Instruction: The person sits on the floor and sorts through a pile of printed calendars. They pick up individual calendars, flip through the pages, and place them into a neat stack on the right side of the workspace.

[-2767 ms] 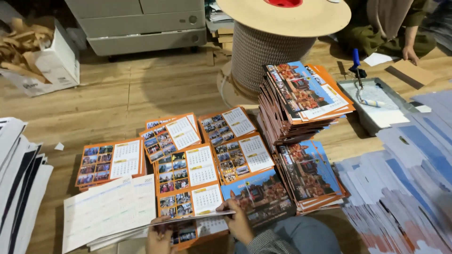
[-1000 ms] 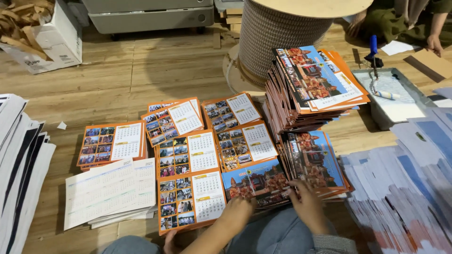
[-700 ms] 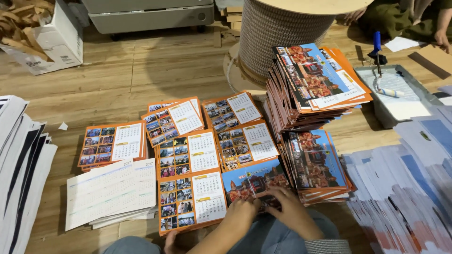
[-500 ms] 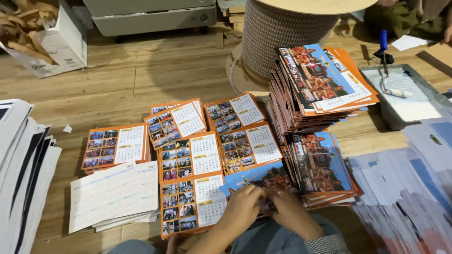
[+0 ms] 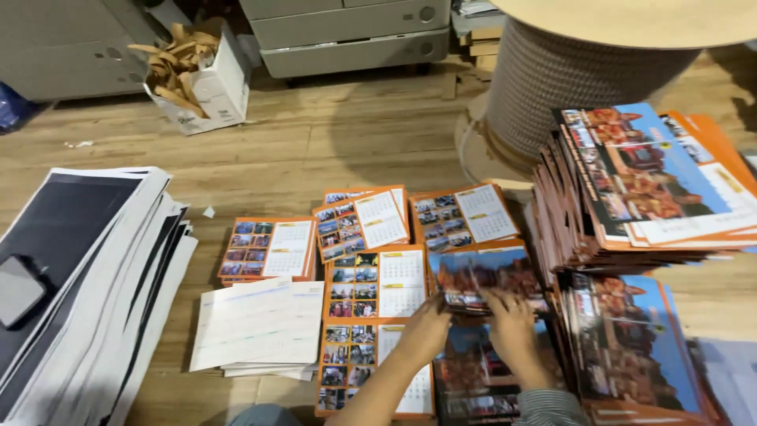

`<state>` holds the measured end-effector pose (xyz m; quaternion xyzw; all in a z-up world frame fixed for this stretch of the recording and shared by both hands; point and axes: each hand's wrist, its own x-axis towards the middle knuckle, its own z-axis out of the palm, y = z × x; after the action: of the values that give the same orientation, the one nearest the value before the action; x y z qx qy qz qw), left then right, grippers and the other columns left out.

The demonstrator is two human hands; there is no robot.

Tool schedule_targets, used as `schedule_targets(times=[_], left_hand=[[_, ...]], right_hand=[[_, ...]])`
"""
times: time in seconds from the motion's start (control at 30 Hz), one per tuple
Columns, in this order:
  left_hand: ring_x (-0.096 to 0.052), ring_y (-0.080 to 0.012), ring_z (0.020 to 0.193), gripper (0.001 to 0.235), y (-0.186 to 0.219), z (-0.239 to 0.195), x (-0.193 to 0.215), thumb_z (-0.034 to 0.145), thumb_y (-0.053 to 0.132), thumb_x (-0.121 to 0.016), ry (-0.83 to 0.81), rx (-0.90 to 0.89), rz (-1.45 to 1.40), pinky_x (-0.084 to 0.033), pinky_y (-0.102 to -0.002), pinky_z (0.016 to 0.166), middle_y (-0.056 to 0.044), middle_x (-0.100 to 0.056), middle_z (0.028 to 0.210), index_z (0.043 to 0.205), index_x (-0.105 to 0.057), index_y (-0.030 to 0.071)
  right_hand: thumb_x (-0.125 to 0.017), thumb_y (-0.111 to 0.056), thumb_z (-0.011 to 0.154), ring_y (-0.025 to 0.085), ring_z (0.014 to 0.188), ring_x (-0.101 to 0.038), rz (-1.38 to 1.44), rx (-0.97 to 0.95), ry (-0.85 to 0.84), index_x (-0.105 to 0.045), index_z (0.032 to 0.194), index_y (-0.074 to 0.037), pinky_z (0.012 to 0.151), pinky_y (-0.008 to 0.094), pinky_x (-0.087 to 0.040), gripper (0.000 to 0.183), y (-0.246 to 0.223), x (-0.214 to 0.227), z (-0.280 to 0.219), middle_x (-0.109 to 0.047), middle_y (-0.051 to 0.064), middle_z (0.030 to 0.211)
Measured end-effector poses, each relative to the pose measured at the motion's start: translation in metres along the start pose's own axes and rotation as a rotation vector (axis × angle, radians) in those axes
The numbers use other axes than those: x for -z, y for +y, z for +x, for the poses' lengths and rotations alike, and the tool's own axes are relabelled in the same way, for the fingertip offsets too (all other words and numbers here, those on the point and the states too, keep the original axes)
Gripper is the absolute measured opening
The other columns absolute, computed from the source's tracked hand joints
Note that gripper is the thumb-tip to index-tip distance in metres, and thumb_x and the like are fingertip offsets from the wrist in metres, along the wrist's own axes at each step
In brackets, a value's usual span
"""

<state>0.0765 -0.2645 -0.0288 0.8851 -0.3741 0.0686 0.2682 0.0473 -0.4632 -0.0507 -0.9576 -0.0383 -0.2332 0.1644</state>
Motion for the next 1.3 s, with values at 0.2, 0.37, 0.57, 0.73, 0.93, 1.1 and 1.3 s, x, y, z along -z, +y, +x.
schedule_targets(times=[0.2,0.37,0.57,0.73,0.93,1.1,1.3], left_hand=[[-0.064,-0.0333,0.069,0.007,-0.025,0.011,-0.031,0.072,0.013,-0.059,-0.052,-0.098,0.210,-0.051,-0.044,0.061,-0.011,-0.065,0.069,0.069,-0.063,0.009],[-0.063,-0.0303,0.057,0.006,-0.003,0.016,-0.056,0.069,0.007,-0.061,-0.034,-0.082,0.382,-0.050,-0.047,0.051,-0.011,-0.065,0.064,0.073,-0.065,0.006],[-0.069,-0.0287,0.079,0.019,0.014,0.044,-0.007,0.077,0.004,-0.056,-0.514,0.104,0.328,-0.056,-0.045,0.064,-0.004,-0.071,0.081,0.081,-0.072,0.012],[-0.065,-0.0233,0.075,0.019,0.029,0.051,0.029,0.074,-0.007,-0.057,-0.810,0.084,0.359,-0.055,-0.036,0.060,-0.001,-0.067,0.078,0.075,-0.067,0.010],[-0.066,-0.0257,0.068,0.005,0.025,0.031,0.003,0.075,0.007,-0.069,-0.337,-0.076,0.522,-0.054,-0.047,0.073,-0.003,-0.068,0.067,0.078,-0.065,0.006],[-0.063,-0.0271,0.068,0.009,0.013,0.046,0.032,0.076,0.020,-0.058,0.240,-0.067,0.281,-0.045,-0.040,0.058,-0.007,-0.063,0.069,0.075,-0.059,0.011],[-0.064,-0.0273,0.073,0.015,0.013,0.082,0.053,0.067,0.025,-0.074,-0.007,0.382,-0.113,-0.046,-0.042,0.063,0.000,-0.068,0.077,0.074,-0.062,0.021]], right_hand=[[-0.068,-0.022,0.067,0.028,0.091,-0.066,0.053,-0.075,-0.230,-0.061,0.116,-0.031,0.083,0.039,-0.052,0.051,0.016,-0.019,0.009,-0.066,0.000,0.109],[-0.065,-0.029,0.071,0.024,0.105,-0.060,0.040,-0.165,-0.338,-0.060,0.118,-0.033,0.095,0.038,-0.044,0.047,0.020,-0.023,0.012,-0.064,-0.004,0.116],[-0.061,-0.012,0.072,0.026,0.111,-0.059,0.213,-0.178,-0.389,-0.062,0.119,-0.025,0.096,0.039,-0.043,0.049,0.020,-0.008,0.011,-0.063,0.000,0.121],[-0.058,-0.019,0.083,0.026,0.110,-0.060,0.196,-0.274,-0.407,-0.065,0.117,-0.023,0.096,0.037,-0.045,0.036,-0.006,0.015,0.023,-0.065,0.000,0.120],[-0.054,-0.030,0.088,0.032,0.101,-0.062,-0.002,-0.507,-0.458,-0.064,0.116,-0.029,0.083,0.041,-0.048,0.030,-0.005,0.017,0.024,-0.071,0.011,0.101],[-0.050,-0.054,0.078,0.034,0.097,-0.064,0.208,-0.284,-0.356,-0.062,0.110,-0.017,0.083,0.042,-0.047,0.050,-0.016,0.026,0.026,-0.071,0.013,0.098],[-0.069,-0.031,0.072,0.031,0.091,-0.065,0.049,-0.424,-0.298,-0.065,0.102,-0.021,0.077,0.041,-0.049,0.032,0.005,-0.018,0.010,-0.068,0.006,0.099]])
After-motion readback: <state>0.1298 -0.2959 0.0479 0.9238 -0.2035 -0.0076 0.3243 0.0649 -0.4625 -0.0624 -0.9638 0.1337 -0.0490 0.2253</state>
